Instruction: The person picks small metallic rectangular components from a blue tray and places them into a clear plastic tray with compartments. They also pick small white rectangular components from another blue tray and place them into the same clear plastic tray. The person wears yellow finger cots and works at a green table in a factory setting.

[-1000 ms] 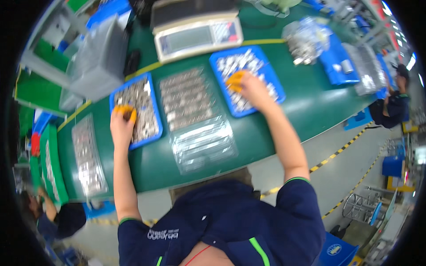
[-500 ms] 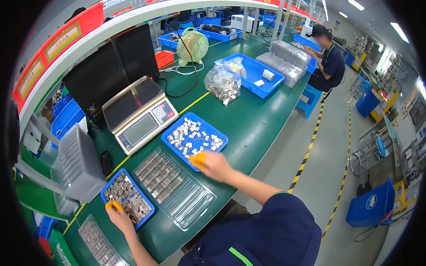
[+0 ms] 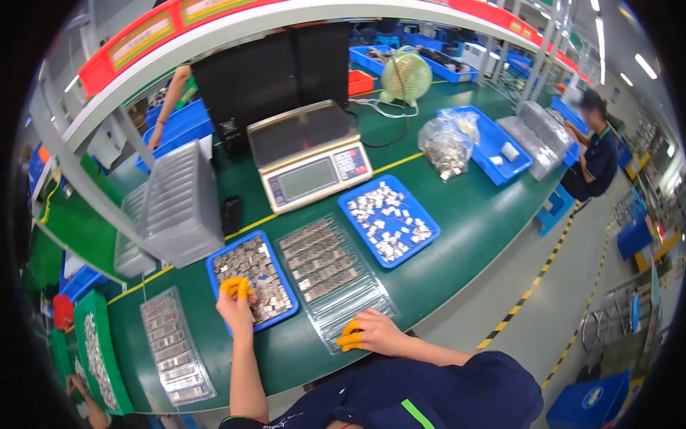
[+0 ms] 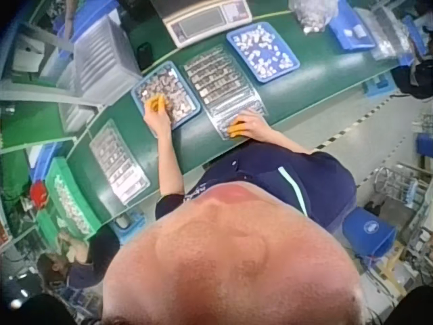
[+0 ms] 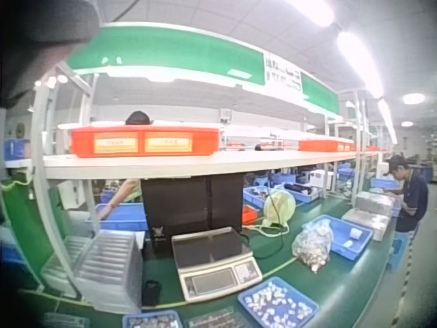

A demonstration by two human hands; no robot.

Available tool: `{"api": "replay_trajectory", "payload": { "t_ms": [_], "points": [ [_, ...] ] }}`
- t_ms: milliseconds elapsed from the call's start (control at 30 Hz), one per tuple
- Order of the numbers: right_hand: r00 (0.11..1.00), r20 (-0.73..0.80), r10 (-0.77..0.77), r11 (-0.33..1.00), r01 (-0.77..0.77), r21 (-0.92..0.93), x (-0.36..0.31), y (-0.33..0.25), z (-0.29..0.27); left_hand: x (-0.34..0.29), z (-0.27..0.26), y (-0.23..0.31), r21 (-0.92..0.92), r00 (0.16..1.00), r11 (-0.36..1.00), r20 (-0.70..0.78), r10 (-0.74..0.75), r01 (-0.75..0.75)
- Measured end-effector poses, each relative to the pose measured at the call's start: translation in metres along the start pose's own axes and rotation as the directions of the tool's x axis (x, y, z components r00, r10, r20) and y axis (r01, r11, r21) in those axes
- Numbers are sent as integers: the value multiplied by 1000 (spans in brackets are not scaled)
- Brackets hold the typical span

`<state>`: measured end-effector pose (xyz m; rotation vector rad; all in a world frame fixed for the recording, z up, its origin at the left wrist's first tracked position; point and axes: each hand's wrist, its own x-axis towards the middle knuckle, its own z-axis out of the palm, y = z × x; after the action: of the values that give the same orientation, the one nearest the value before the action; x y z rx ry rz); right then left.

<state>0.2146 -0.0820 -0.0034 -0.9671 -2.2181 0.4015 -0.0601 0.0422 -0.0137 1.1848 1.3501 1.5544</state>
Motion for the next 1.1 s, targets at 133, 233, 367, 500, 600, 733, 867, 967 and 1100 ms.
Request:
{"api": "replay_trajectory", "payload": {
  "t_ms": [133, 233, 367, 500, 600, 733, 867, 967, 1100],
  "points": [
    [1000, 14, 16, 1000, -16, 12, 6, 1, 5, -2, -1, 6, -72, 1000, 997, 13, -12, 13],
    [1000, 30, 8, 1000, -8, 5, 19, 6, 8, 2, -4, 2, -33, 998, 998, 26, -54, 55],
    [999, 46, 15, 1000, -15, -7, 31, 28, 9, 5, -4, -3, -49, 995, 994, 33, -99, 101],
    [998, 48, 29, 998, -32, 57, 49, 40, 1, 6, -4, 0, -46, 993, 992, 27, -117, 119],
    [992, 78, 100, 962, -116, 247, 56, 41, -8, 7, -4, 3, -34, 993, 992, 21, -117, 118],
    [976, -131, 172, 917, -110, 383, 87, 20, -49, 7, -7, 3, -10, 999, 999, -2, -47, 47],
    [939, -343, -25, 770, 237, 592, 137, -39, -125, 4, -8, 4, 74, 999, 997, -48, -2, 6],
    [865, -391, -316, 548, 502, 669, 150, -101, -176, 6, 8, 2, 76, 999, 996, 1, 42, -42],
    [751, -399, -525, 250, 585, 772, 152, -133, -190, 4, -10, 3, 136, 997, 988, -16, 71, -68]
  ]
}}
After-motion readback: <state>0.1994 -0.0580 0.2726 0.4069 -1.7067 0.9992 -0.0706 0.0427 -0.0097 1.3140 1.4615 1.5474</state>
